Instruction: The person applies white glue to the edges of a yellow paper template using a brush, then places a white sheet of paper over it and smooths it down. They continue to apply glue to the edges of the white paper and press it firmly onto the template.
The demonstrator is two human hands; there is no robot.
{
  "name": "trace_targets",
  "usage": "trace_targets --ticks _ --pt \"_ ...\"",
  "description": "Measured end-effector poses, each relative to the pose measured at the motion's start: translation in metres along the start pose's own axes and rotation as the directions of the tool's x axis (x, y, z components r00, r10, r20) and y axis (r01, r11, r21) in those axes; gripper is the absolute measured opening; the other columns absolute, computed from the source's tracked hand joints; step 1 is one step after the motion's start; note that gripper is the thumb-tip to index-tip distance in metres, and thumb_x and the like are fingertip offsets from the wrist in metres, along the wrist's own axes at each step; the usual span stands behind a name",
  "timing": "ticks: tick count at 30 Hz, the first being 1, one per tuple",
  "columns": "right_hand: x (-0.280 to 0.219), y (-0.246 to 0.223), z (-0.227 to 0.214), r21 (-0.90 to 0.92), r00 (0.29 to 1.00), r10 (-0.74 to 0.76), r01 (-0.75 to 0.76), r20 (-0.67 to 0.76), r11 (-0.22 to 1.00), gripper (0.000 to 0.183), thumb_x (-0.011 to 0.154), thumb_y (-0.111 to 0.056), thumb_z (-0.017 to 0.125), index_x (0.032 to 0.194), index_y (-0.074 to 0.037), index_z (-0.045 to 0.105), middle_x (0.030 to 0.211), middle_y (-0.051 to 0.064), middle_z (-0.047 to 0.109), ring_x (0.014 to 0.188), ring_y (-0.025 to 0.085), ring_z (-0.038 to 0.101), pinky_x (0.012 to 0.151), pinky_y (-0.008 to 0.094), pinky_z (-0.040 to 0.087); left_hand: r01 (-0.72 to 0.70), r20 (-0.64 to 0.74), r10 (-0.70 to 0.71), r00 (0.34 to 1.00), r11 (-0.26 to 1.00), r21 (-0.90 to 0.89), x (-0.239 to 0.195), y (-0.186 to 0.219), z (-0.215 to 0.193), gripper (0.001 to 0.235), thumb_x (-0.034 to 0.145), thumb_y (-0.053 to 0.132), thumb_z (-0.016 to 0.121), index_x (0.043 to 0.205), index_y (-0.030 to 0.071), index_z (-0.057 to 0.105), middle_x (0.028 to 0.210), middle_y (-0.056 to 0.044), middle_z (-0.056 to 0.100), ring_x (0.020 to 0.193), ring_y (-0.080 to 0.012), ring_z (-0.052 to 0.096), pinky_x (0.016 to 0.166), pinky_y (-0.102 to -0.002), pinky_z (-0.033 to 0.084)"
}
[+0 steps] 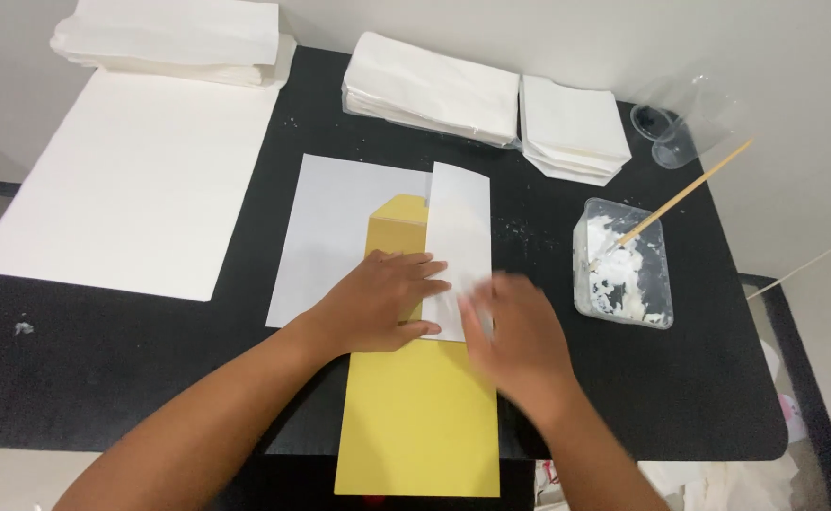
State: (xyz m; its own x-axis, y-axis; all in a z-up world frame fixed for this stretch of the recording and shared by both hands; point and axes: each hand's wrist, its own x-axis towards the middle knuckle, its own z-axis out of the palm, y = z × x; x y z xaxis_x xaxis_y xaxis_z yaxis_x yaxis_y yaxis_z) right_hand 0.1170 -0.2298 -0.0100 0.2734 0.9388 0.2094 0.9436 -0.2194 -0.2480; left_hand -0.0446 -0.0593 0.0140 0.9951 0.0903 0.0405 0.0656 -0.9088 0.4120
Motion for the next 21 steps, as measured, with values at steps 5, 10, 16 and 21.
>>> trace_targets --ticks 5,10,16,21 --pt "0.081 0.006 0.01 0.047 0.996 -0.08 0.081 -0.026 0.996 0.042 0.102 -0.027 0.053 0.139 -0.01 0.063 0.142 0.016 0.061 0.135 0.039 0.053 0.108 0.051 0.041 0.037 0.058 -0.038 0.998 0.999 0.012 -0.003 0.005 -0.009 0.057 0.095 0.046 0.065 0.142 0.014 0.06 0.148 -0.013 0.059 0.143 -0.0314 0.049 0.117 -0.054 0.036" --pt "0.101 0.003 0.026 0.169 0.986 -0.04 0.012 0.163 0.986 0.051 0.11 -0.026 0.035 0.158 -0.011 0.041 0.167 0.016 0.034 0.155 0.042 0.023 0.125 0.06 0.016 -0.002 0.013 0.004 1.0 0.99 -0.142 -0.008 -0.006 -0.006 0.051 0.097 0.037 0.062 0.137 0.005 0.063 0.146 -0.02 0.059 0.143 -0.0366 0.048 0.121 -0.054 0.032" --pt "0.101 0.004 0.027 0.274 0.989 -0.022 -0.019 0.145 0.961 0.052 0.11 -0.03 0.034 0.158 -0.011 0.042 0.167 0.016 0.032 0.156 0.038 0.022 0.126 0.055 0.009 0.113 -0.448 -0.243 0.86 0.948 -0.296 -0.007 -0.061 0.006 0.042 0.094 0.032 0.065 0.121 0.0 0.073 0.112 -0.025 0.075 0.114 -0.0454 0.068 0.097 -0.056 0.054" --pt "0.101 0.003 0.026 0.245 0.985 -0.008 -0.035 0.171 0.969 0.054 0.11 -0.033 0.034 0.159 -0.011 0.04 0.168 0.015 0.031 0.157 0.035 0.02 0.126 0.054 0.009 0.617 -0.475 -0.485 0.734 0.769 0.168 -0.027 -0.096 -0.003 0.081 0.084 0.06 0.069 0.145 0.008 0.057 0.14 -0.017 0.061 0.136 -0.0461 0.049 0.105 -0.058 0.042"
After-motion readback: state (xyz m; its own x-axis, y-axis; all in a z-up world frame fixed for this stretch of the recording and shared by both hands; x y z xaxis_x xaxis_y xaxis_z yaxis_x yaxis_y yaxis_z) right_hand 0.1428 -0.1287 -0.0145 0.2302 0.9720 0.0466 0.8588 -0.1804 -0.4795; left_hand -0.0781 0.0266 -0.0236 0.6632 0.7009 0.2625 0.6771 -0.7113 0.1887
